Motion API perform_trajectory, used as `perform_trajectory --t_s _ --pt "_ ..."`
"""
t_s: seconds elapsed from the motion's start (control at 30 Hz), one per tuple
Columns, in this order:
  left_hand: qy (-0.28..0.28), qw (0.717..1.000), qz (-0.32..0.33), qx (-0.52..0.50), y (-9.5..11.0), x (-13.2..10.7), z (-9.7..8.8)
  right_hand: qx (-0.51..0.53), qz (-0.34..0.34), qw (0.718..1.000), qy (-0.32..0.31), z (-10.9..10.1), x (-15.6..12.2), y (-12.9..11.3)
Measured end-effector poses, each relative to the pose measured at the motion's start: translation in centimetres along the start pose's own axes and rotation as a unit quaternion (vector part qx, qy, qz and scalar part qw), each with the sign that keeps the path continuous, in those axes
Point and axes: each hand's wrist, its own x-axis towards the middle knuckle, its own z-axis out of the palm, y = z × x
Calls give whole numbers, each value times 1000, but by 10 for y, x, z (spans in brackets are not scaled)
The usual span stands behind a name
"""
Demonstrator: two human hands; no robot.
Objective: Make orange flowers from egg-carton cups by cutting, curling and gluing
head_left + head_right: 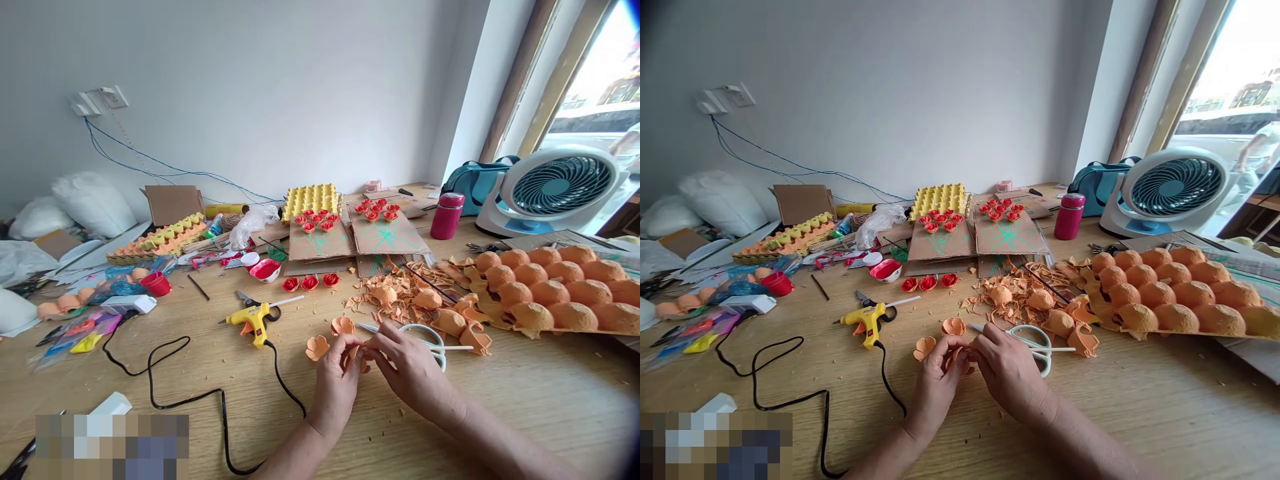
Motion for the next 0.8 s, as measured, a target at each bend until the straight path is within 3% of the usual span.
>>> perform_trajectory --t_s 0.2,0.5,0.8 --pt "-22 1000 3 -10 2 -2 0 -28 -50 998 -2 -4 0 -1" --pt "-11 1000 21 0 4 -2 -2 -6 -2 1000 4 -3 2 -4" --pt "-28 999 11 -24 4 -2 0 -14 -40 999 8 -5 1 -4"
